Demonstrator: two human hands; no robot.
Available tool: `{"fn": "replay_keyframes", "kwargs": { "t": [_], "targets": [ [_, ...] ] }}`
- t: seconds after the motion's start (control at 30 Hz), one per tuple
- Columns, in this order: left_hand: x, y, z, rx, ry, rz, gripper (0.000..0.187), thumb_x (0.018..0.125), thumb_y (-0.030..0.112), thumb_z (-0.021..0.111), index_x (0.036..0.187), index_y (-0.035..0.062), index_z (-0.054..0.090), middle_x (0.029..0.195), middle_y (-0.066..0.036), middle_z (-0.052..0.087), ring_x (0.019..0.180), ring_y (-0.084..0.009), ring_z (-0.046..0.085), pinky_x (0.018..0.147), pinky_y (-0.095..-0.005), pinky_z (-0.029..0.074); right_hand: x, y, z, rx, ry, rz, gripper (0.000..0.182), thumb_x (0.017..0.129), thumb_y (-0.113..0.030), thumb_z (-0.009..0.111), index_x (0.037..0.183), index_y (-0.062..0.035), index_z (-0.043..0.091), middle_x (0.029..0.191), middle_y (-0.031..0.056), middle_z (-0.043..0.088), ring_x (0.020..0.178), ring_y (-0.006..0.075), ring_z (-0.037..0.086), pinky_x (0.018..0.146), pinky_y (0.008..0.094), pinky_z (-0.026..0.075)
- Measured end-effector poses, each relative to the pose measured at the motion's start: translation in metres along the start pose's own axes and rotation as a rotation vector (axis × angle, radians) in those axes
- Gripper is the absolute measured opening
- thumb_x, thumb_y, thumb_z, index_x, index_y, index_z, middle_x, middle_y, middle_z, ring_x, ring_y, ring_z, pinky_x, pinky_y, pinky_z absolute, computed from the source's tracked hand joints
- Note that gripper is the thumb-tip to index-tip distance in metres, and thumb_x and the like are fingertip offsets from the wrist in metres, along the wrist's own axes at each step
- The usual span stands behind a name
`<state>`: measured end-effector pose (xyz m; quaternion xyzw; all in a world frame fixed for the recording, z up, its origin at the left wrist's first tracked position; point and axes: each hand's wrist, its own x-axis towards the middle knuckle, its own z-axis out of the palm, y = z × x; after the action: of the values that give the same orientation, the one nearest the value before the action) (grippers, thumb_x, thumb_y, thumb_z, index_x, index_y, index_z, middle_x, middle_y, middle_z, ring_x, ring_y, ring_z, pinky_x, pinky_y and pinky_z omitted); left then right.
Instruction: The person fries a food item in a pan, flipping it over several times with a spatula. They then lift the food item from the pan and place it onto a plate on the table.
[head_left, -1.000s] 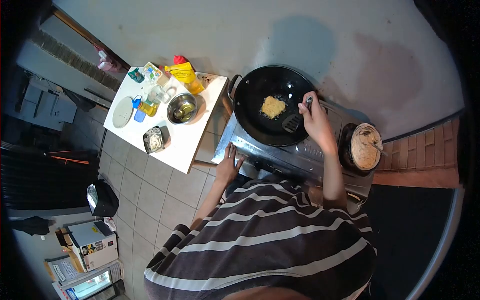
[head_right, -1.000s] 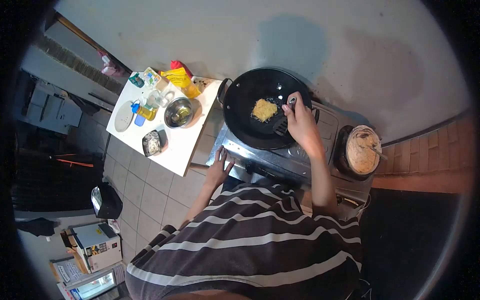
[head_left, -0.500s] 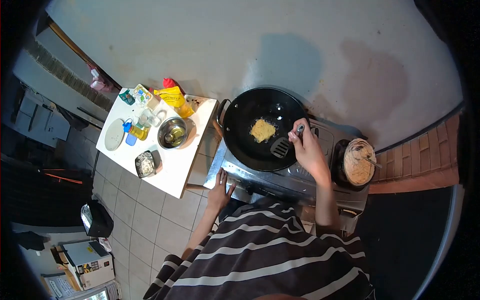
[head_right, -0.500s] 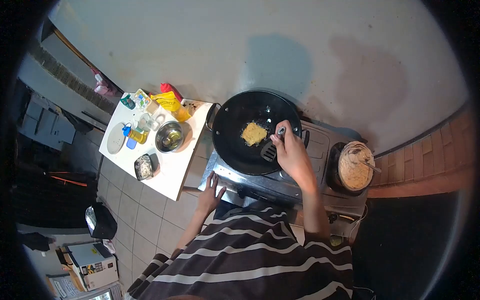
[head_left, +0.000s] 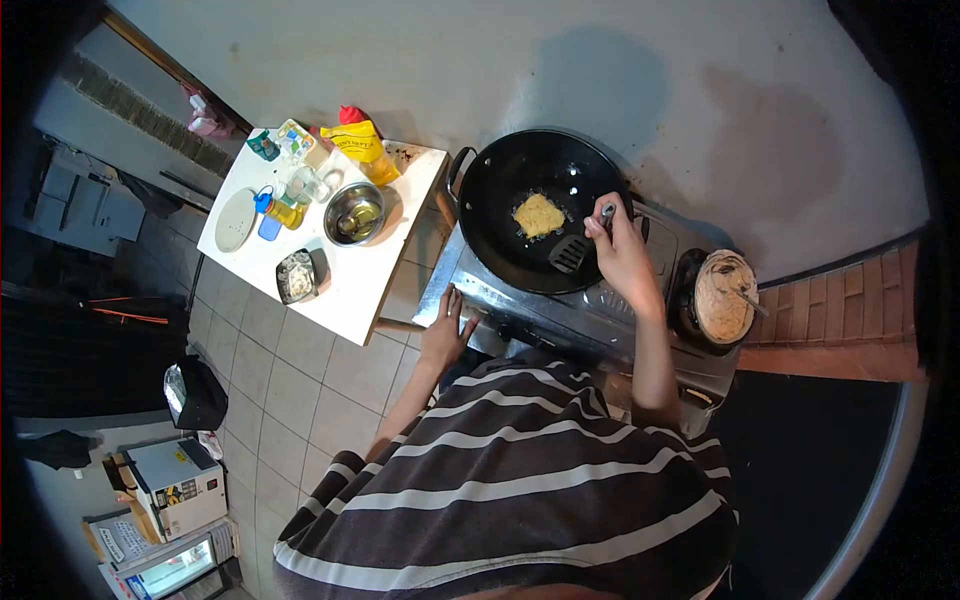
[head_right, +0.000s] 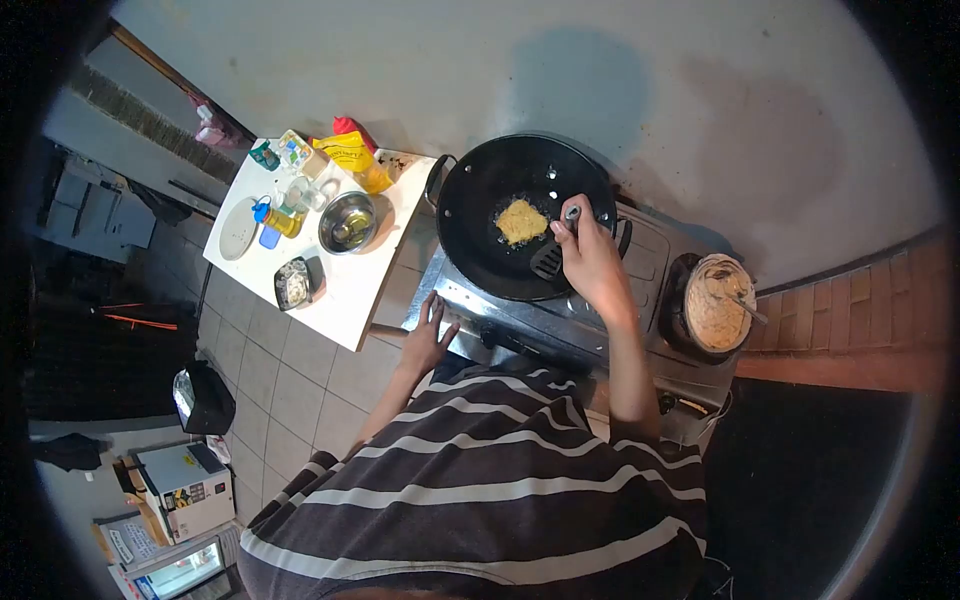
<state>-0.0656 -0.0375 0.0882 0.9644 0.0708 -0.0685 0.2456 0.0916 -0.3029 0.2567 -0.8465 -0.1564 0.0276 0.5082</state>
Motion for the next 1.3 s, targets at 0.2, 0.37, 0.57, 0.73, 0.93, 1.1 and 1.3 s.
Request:
{"fn": "replay_keyframes", "kwargs": {
  "t": [0.2,0.37,0.57,0.73,0.93,1.1,1.3],
  "targets": [
    [0.001,0.002,-0.003,-0.081,-0.052,-0.053,0.068,0.094,0.046,0.052,0.145,0.0029,0.036,0.156,-0.012,0.022,0.119,-0.0411,0.054,0.092,-0.0501,0.050,-0.002,0.005,0.003,-0.045,0.010,-0.066,0.015,0.099,-0.015,0.051,0.105,-0.0058,0.041,0.075,0.0171,0.057,0.076,0.0398,0.060,0.070,0.0413,0.046],
    [0.002,-0.010,0.009,0.006,-0.037,-0.018,0.072,0.094,0.046,0.051,0.148,0.0041,0.030,0.159,-0.009,0.015,0.101,-0.0386,0.064,0.078,-0.0473,0.055,-0.002,0.004,0.004,0.004,0.013,-0.052,0.014,0.099,-0.015,0.051,0.104,-0.0064,0.041,0.075,0.0178,0.057,0.074,0.0381,0.060,0.070,0.0401,0.046],
    [0.001,-0.007,0.008,0.001,-0.023,-0.028,0.072,0.094,0.045,0.052,0.148,0.0038,0.029,0.158,-0.008,0.019,0.105,-0.0393,0.062,0.079,-0.0482,0.054,0.000,0.005,0.006,-0.039,0.000,-0.039,0.015,0.099,-0.015,0.051,0.104,-0.0060,0.041,0.075,0.0176,0.056,0.075,0.0378,0.060,0.070,0.0409,0.045],
    [0.000,-0.003,0.001,-0.035,-0.062,-0.029,0.072,0.094,0.047,0.051,0.149,0.0058,0.028,0.158,-0.010,0.018,0.112,-0.0420,0.058,0.087,-0.0506,0.052,-0.003,0.007,0.006,-0.018,0.012,-0.031,0.014,0.098,-0.014,0.051,0.103,-0.0060,0.041,0.073,0.0180,0.054,0.074,0.0388,0.059,0.069,0.0411,0.045],
    [0.001,-0.004,0.000,-0.024,-0.071,-0.014,0.072,0.095,0.047,0.051,0.149,0.0064,0.027,0.158,-0.011,0.017,0.116,-0.0410,0.055,0.091,-0.0499,0.051,0.001,0.004,0.004,-0.046,0.058,-0.031,0.014,0.098,-0.014,0.052,0.103,-0.0062,0.041,0.075,0.0175,0.056,0.074,0.0385,0.060,0.069,0.0417,0.046],
    [0.002,-0.005,0.003,-0.034,-0.074,-0.024,0.072,0.095,0.047,0.051,0.150,0.0067,0.027,0.158,-0.010,0.016,0.118,-0.0406,0.055,0.092,-0.0490,0.050,0.011,0.011,0.014,0.006,0.066,-0.059,0.016,0.098,-0.015,0.052,0.104,-0.0058,0.040,0.078,0.0190,0.057,0.079,0.0423,0.060,0.071,0.0432,0.046],
    [0.002,-0.007,0.011,0.088,-0.029,-0.010,0.072,0.093,0.045,0.053,0.148,0.0042,0.030,0.158,-0.007,0.018,0.104,-0.0365,0.064,0.077,-0.0447,0.056,0.012,0.003,0.016,-0.034,0.104,-0.029,0.016,0.098,-0.014,0.052,0.105,-0.0054,0.041,0.082,0.0210,0.057,0.085,0.0468,0.057,0.073,0.0452,0.046]
  ]
}}
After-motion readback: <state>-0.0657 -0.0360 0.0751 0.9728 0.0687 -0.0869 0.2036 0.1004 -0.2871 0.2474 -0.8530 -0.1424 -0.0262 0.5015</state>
